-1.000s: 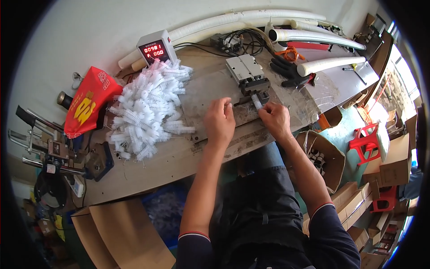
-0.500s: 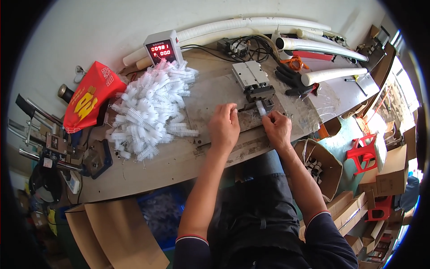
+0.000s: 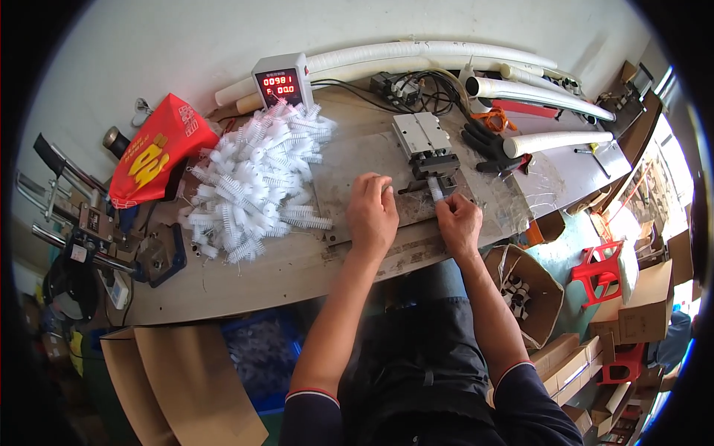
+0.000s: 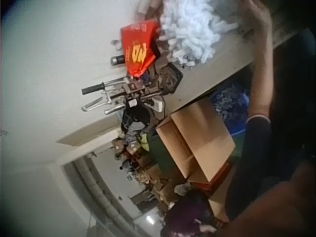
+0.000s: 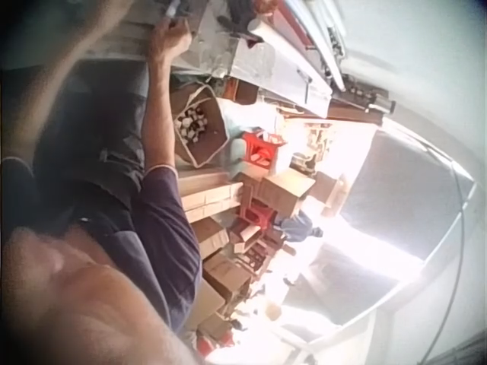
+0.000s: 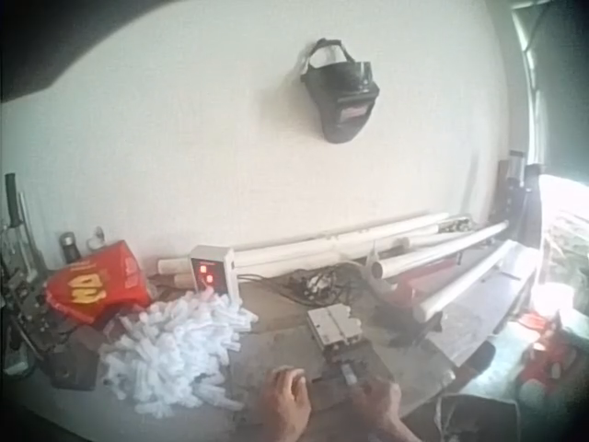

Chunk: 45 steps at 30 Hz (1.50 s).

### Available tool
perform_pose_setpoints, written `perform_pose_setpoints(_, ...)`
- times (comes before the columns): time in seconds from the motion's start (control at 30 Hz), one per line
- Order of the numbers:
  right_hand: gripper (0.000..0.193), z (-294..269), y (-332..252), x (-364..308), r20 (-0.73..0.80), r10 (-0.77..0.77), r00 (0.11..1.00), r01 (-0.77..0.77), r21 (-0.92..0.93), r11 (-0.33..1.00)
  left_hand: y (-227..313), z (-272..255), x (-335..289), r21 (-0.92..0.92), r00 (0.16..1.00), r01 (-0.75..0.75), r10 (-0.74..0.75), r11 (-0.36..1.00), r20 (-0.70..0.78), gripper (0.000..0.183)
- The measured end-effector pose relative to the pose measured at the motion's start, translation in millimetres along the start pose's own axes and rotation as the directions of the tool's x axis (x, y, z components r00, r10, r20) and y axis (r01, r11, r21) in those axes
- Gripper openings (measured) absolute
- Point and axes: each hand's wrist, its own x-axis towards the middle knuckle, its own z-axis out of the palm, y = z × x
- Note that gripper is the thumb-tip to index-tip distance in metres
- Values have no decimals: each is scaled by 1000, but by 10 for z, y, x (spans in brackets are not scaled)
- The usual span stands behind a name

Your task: Assembling and pressing small white plastic components using a workbench jig in a factory setting.

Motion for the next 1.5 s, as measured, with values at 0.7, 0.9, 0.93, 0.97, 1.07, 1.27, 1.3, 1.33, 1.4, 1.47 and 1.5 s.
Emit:
perform_pose_setpoints(0.7, 25, -25, 0, 6, -42, 14, 999, -13, 23, 1000, 126, 82, 8, 142, 974, -111, 79, 984, 211, 20)
perform_pose_setpoints(0.9, 26, -58, -15, 4, -40, 10, 999, -7, 69, 998, 127, 194, 51, 178, 952, -260, 222, 949, 209, 17)
perform_pose_setpoints(0.93, 26, -61, -22, 2, -49, 14, 999, -10, 77, 997, 131, 213, 54, 182, 958, -243, 205, 953, 201, 15)
perform_pose_setpoints(0.97, 25, -58, -35, 0, -38, 17, 999, -14, 82, 997, 130, 222, 57, 186, 963, -224, 188, 957, 193, 14)
perform_pose_setpoints(1.07, 24, -52, -25, 4, -45, 18, 999, -13, 109, 994, 107, 244, 44, 149, 972, -200, 177, 968, 155, 8)
perform_pose_setpoints(1.27, 24, -86, 22, 9, -60, 92, 994, -76, 226, 971, 112, 107, -29, -10, 996, -51, 52, 999, 69, 8)
perform_pose_setpoints(1.3, 23, -94, 30, 11, -50, 121, 991, -102, 276, 956, 107, 79, -40, -70, 998, 4, 1, 998, 65, 10)
perform_pose_setpoints(1.33, 23, -94, 35, 16, -50, 122, 991, -103, 280, 954, 97, 52, -49, -66, 998, 0, 4, 998, 66, 10)
perform_pose_setpoints(1.4, 20, -85, 55, 22, -101, 123, 987, -76, 381, 922, 97, 9, -58, -134, 993, 70, -57, 988, 102, 13)
perform_pose_setpoints(1.47, 19, -73, 103, 25, -68, 122, 990, -85, 400, 913, 126, -7, -73, -176, 991, 87, -66, 981, 120, 13)
perform_pose_setpoints(1.5, 18, -75, 102, 33, -36, 115, 993, -89, 417, 904, 138, -16, -69, -220, 988, 103, -74, 970, 133, 14)
